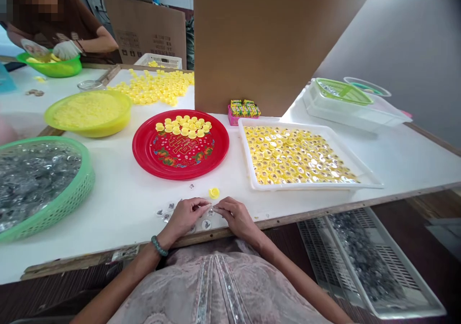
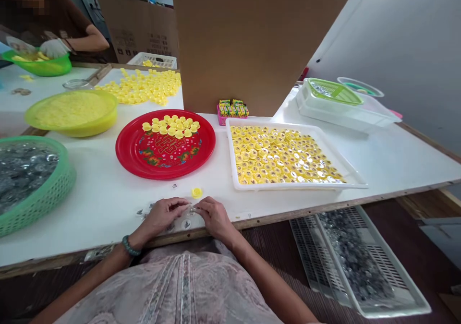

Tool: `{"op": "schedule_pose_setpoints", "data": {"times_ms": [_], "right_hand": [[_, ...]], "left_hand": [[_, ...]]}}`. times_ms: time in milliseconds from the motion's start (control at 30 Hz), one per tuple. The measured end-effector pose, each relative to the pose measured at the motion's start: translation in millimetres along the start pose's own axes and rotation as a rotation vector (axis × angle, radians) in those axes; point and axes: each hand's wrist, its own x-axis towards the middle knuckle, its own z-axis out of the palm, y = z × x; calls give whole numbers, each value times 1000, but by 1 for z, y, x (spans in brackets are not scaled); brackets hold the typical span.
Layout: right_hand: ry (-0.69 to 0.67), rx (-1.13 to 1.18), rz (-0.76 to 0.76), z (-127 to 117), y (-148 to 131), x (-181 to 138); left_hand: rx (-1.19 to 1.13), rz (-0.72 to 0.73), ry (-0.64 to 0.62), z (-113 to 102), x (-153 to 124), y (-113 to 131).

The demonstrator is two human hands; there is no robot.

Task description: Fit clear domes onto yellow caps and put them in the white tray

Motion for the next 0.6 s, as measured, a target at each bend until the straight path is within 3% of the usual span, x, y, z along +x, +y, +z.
{"op": "schedule_pose_setpoints", "data": {"times_ms": [167, 267, 400, 500, 600], "right_hand": [[105, 334, 315, -7, -17, 8], [145, 481, 378, -10, -21, 14], [86, 484, 318, -13, -22, 17], [17, 207, 169, -19, -25, 18], [-32, -37, 20, -25, -28, 19]], "left_hand": [[-240, -26, -24, 7, 8, 10], [-347, -63, 27, 13, 15, 14], [-389, -69, 125, 12, 19, 16], [-349, -44, 147, 6, 20, 18], [-256, -13, 86, 3, 18, 21]]}}
